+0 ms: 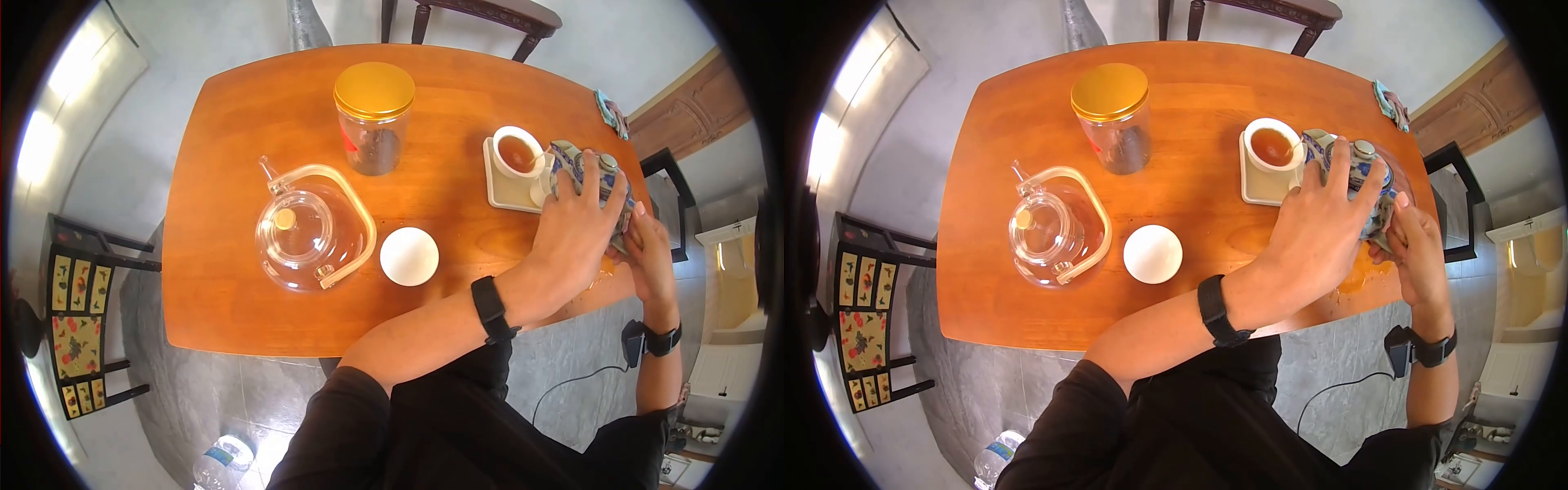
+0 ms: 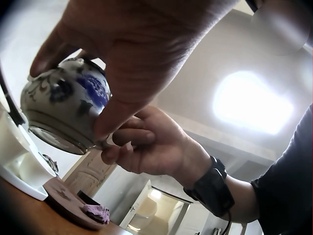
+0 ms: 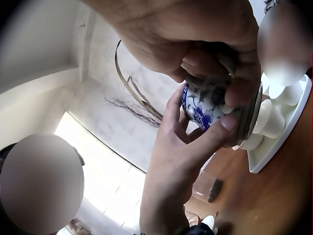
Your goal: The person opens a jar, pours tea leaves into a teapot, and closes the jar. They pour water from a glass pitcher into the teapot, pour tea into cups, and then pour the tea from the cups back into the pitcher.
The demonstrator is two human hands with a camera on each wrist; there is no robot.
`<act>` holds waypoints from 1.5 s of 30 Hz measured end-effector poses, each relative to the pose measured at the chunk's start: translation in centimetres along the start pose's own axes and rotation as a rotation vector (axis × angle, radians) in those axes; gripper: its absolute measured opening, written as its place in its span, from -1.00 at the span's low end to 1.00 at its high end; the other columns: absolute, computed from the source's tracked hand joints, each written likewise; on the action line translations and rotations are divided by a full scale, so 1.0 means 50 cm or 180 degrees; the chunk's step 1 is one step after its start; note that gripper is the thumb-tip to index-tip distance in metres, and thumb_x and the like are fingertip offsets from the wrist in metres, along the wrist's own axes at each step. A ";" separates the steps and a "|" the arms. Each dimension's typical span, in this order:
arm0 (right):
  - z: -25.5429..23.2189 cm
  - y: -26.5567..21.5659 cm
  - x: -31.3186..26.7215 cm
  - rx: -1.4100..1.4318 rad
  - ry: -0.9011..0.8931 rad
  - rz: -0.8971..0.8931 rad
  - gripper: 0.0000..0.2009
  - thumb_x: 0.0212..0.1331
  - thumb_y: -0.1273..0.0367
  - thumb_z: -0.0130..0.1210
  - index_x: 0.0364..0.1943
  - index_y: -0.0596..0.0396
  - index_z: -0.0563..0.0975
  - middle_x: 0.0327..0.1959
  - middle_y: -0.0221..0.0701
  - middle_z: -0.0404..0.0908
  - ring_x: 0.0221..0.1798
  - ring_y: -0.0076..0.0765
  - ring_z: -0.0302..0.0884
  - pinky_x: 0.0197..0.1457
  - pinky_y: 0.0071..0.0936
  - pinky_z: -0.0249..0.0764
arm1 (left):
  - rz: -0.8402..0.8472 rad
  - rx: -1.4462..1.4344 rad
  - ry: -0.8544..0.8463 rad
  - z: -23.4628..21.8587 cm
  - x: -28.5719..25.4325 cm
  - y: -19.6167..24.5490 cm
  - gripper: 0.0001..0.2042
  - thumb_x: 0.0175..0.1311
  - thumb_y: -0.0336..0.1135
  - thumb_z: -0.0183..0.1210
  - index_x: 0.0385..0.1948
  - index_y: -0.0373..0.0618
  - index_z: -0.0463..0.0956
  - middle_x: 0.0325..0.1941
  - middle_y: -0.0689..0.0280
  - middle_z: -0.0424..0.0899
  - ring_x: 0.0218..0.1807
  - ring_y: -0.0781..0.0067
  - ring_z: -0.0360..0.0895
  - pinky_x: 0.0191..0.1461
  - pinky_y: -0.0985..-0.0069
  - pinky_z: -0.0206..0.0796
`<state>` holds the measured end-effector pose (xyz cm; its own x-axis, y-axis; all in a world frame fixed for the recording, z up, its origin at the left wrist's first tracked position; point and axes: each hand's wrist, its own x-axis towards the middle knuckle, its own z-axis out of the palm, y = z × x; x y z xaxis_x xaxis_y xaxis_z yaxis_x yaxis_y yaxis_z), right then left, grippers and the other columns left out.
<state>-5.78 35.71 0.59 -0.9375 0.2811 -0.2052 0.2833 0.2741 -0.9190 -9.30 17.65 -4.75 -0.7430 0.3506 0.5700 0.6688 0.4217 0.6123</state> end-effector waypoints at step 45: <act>-0.152 0.442 -0.094 0.1278 0.0506 -0.0736 -0.57 0.53 0.06 -0.07 -0.51 -0.02 0.38 -0.63 -0.55 0.32 -0.52 -0.54 0.42 -0.36 -0.44 0.51 | 0.0881 -0.0024 -0.0972 0.251 -0.131 0.093 -0.30 0.14 -0.43 0.33 0.41 -0.03 0.33 0.59 -0.20 -0.04 0.48 -0.60 0.06 0.40 -0.20 0.20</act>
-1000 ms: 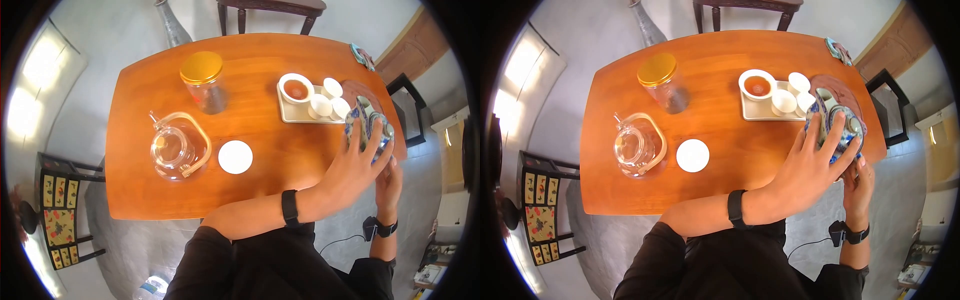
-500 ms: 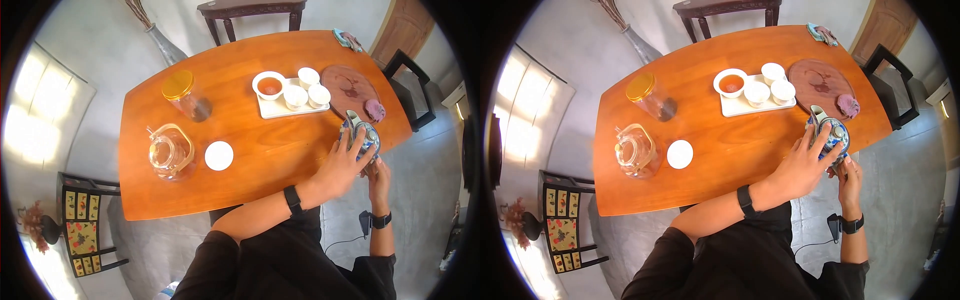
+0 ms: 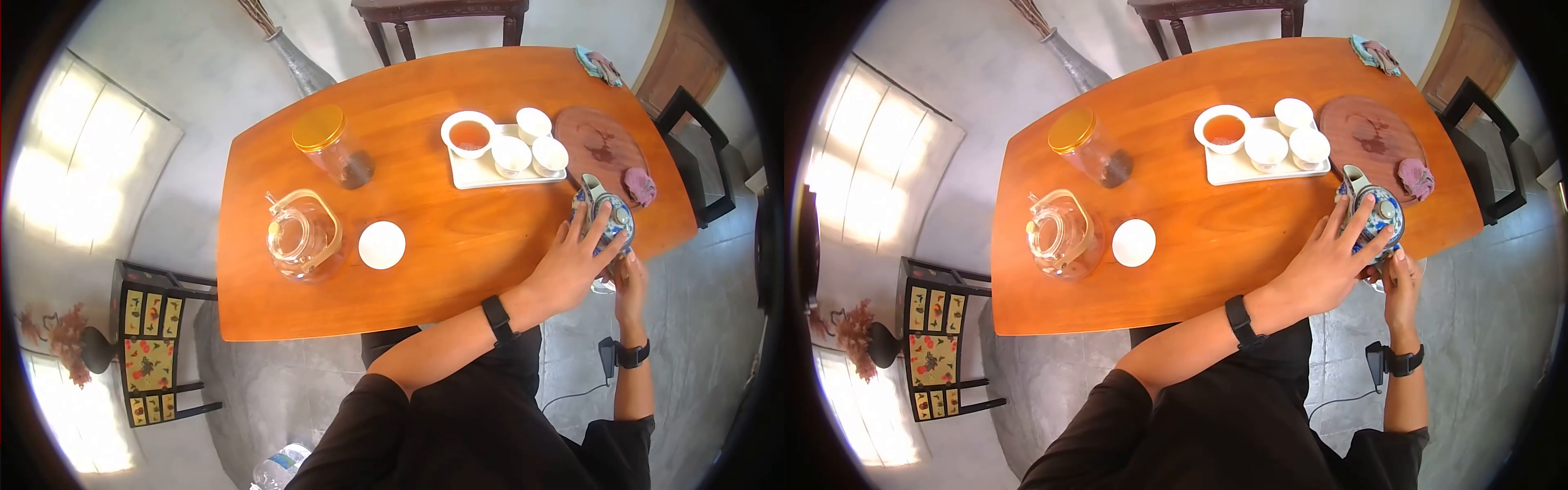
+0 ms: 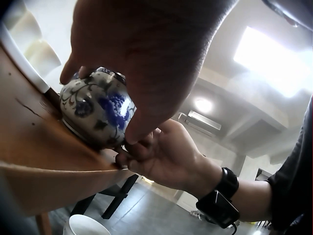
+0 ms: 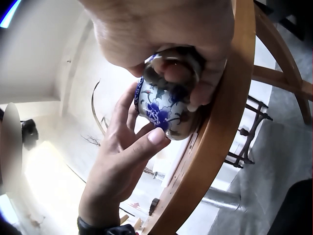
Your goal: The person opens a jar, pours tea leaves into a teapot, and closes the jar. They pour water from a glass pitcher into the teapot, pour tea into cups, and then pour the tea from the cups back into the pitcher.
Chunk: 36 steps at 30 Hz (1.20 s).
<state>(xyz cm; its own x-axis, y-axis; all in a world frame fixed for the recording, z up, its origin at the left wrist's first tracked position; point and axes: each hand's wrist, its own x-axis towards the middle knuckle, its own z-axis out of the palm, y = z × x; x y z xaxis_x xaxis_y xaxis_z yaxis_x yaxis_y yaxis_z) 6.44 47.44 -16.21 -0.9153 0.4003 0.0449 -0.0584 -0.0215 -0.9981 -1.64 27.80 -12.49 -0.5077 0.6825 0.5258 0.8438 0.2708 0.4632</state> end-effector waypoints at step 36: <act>0.337 -0.096 -0.176 0.0331 -0.0904 0.0165 -0.86 0.40 0.40 0.19 -0.12 0.10 0.48 -0.29 -0.53 0.54 -0.34 -0.70 0.44 -0.33 -0.68 0.35 | -0.1928 0.1251 -0.1032 -0.397 -0.162 -0.092 -0.47 -0.05 -0.40 0.39 0.08 -0.20 0.52 0.00 0.02 0.62 0.04 -0.04 0.64 0.02 0.16 0.55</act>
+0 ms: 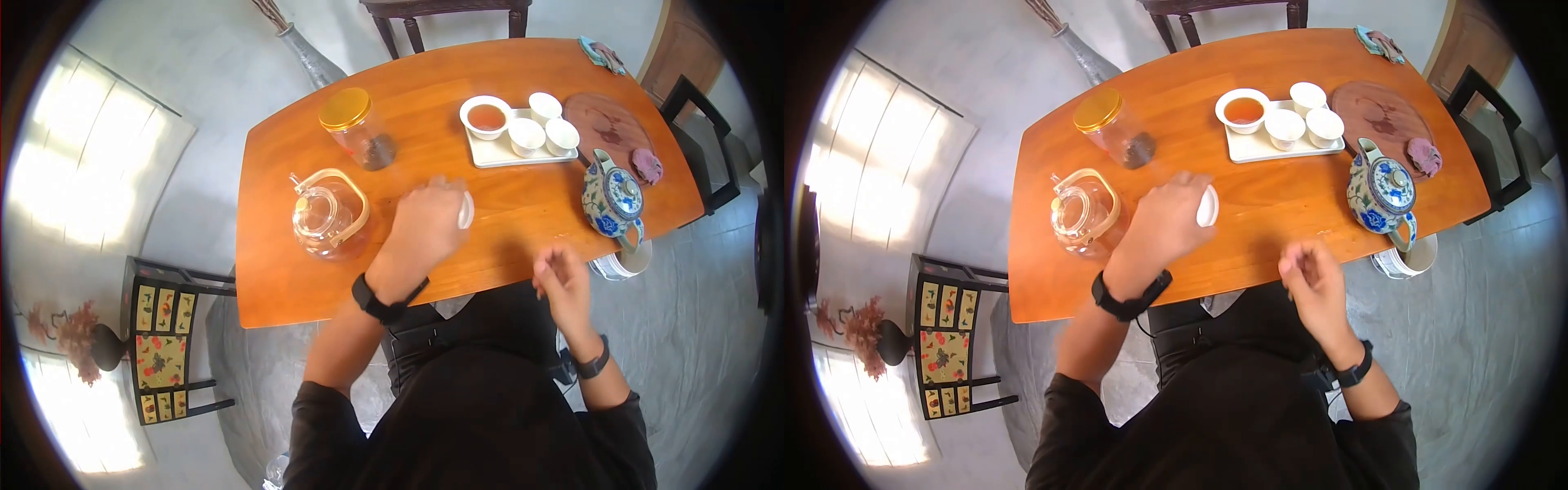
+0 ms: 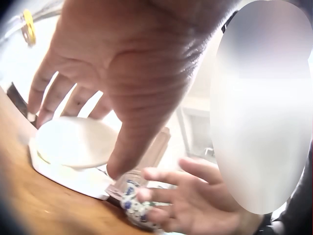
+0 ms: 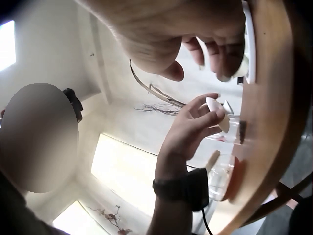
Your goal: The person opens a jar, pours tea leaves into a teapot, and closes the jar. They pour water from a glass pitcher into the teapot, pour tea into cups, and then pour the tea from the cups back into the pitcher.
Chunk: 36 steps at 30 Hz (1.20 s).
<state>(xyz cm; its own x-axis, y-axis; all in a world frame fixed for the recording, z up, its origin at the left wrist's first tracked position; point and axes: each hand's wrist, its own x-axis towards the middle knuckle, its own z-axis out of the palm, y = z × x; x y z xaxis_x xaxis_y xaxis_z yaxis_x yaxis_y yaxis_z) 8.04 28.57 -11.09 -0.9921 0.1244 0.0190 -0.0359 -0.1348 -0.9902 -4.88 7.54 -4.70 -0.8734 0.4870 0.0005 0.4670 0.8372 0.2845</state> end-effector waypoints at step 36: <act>0.062 -0.116 0.631 -0.4254 -0.1496 -0.1030 -0.79 -0.07 0.43 0.21 -0.30 0.17 0.58 -0.35 -0.05 0.65 -0.22 0.15 0.61 -0.18 -0.06 0.50 | 0.0025 -0.2063 0.0935 0.117 0.329 -0.063 -0.07 -0.10 -0.24 0.58 0.35 -0.21 0.18 0.34 -0.02 0.39 0.45 -0.01 0.28 0.45 0.24 0.24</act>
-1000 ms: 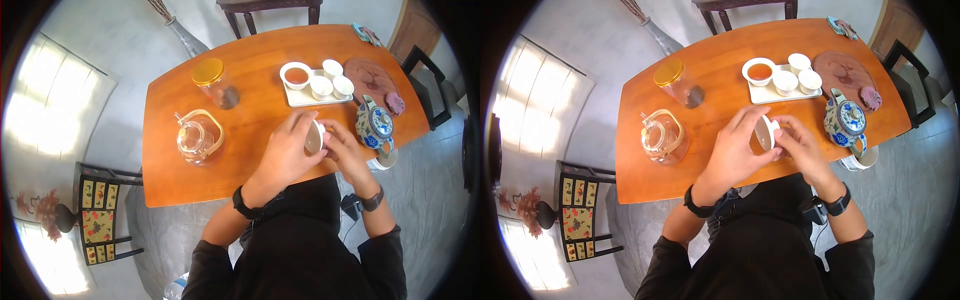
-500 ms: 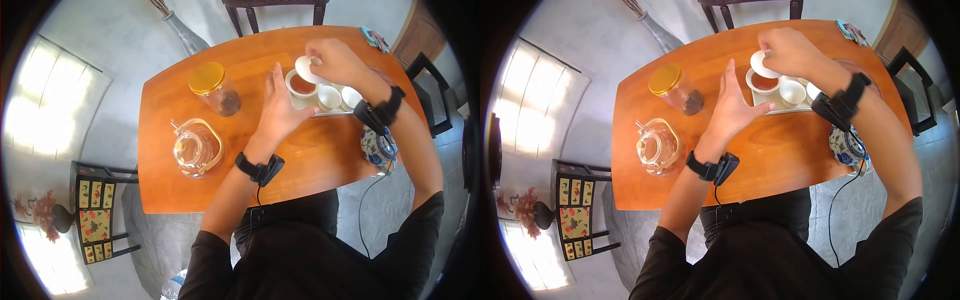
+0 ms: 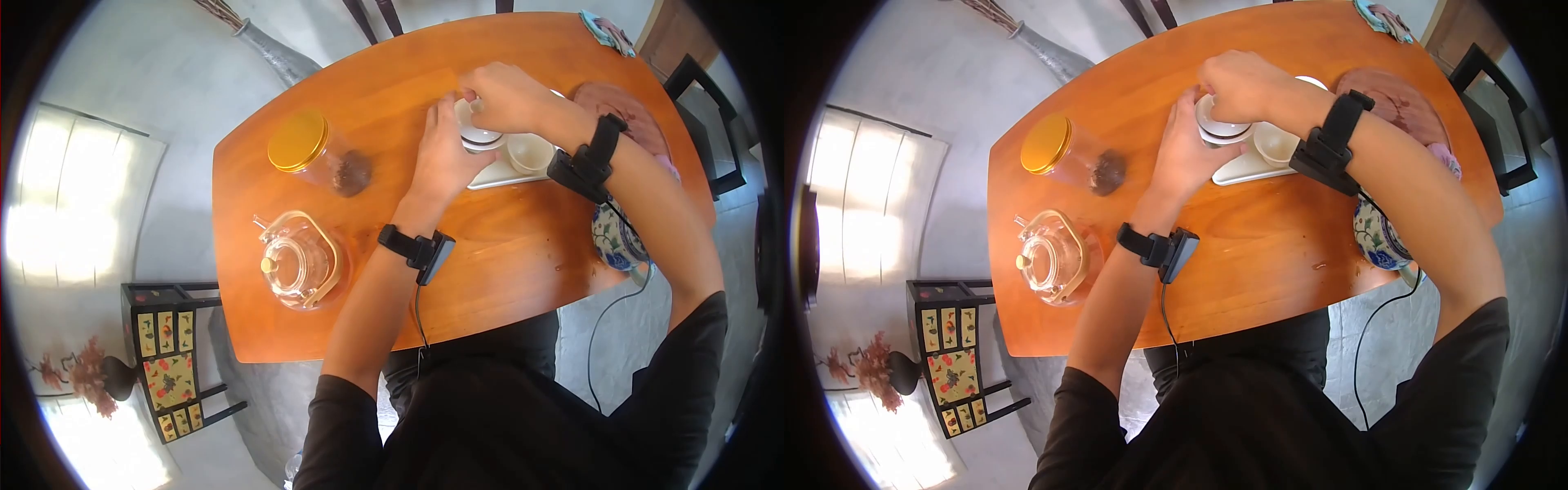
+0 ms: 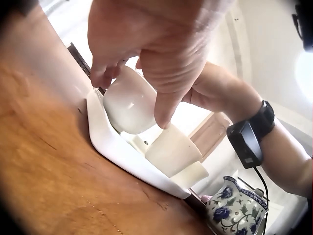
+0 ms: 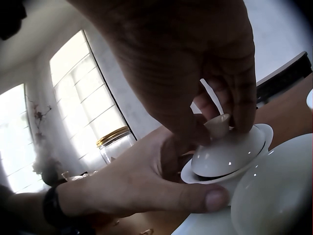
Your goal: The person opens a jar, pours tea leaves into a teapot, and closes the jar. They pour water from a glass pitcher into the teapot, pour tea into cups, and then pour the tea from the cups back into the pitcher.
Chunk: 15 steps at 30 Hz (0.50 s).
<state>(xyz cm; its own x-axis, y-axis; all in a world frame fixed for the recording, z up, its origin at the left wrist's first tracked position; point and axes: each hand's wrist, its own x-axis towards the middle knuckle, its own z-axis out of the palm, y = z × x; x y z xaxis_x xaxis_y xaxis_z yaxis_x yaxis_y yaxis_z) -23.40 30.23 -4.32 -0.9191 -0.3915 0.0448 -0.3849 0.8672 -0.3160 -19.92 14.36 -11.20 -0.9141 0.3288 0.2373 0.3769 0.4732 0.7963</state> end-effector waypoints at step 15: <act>0.003 0.003 0.017 -0.0109 -0.0296 -0.0162 -0.77 -0.15 0.39 0.25 -0.35 0.16 0.53 -0.36 -0.07 0.61 -0.20 0.12 0.57 -0.22 -0.07 0.46 | 0.0298 -0.0009 0.0235 0.024 0.019 -0.011 -0.09 -0.16 -0.22 0.62 0.28 -0.33 0.27 0.27 -0.03 0.48 0.36 0.01 0.42 0.39 0.23 0.30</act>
<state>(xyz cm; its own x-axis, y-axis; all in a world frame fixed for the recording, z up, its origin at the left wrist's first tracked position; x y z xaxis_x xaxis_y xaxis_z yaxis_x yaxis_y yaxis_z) -24.24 29.95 -4.48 -0.8871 -0.4608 -0.0286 -0.4349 0.8549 -0.2829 -20.81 15.37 -12.07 -0.8835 0.3105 0.3509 0.4608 0.4407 0.7703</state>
